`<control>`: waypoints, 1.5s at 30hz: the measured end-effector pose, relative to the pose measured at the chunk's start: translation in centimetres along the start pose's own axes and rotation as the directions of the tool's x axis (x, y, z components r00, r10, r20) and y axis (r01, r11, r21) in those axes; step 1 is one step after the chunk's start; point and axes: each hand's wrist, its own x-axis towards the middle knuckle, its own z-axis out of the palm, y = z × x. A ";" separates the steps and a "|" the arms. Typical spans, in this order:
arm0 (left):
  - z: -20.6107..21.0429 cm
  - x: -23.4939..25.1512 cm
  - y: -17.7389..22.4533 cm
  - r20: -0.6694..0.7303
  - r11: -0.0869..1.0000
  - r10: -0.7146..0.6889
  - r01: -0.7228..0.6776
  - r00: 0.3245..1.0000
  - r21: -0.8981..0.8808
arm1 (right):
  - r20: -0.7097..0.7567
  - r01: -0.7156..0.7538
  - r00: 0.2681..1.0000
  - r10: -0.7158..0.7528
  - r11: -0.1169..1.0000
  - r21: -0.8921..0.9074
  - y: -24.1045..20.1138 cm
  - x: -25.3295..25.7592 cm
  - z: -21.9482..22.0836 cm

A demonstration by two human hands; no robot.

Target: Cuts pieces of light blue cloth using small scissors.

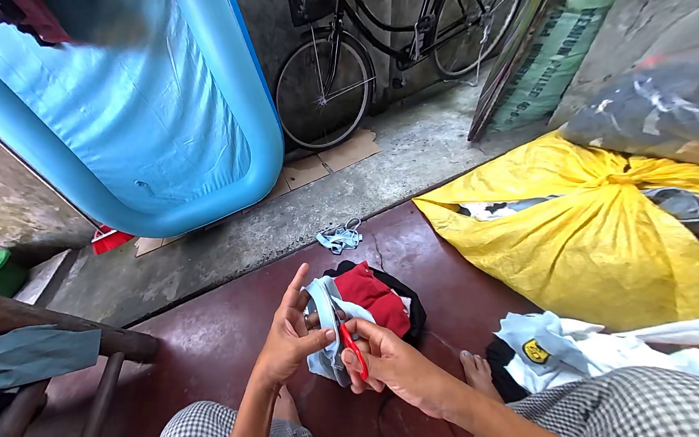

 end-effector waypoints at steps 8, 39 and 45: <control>-1.1 0.4 0.1 -0.334 0.995 -0.013 0.045 0.943 0.086 | 0.039 -0.051 0.997 0.060 0.978 -0.202 0.1 -0.4 0.2; 0.5 0.5 -0.3 -0.469 0.978 -0.004 -0.095 0.883 -0.187 | 0.036 -0.045 0.998 0.050 0.992 -0.115 1.7 -0.7 1.7; 0.5 0.5 -0.3 -0.382 0.983 0.071 -0.130 0.921 -0.130 | 0.120 0.031 0.993 -0.024 0.998 -0.057 1.0 -0.7 1.2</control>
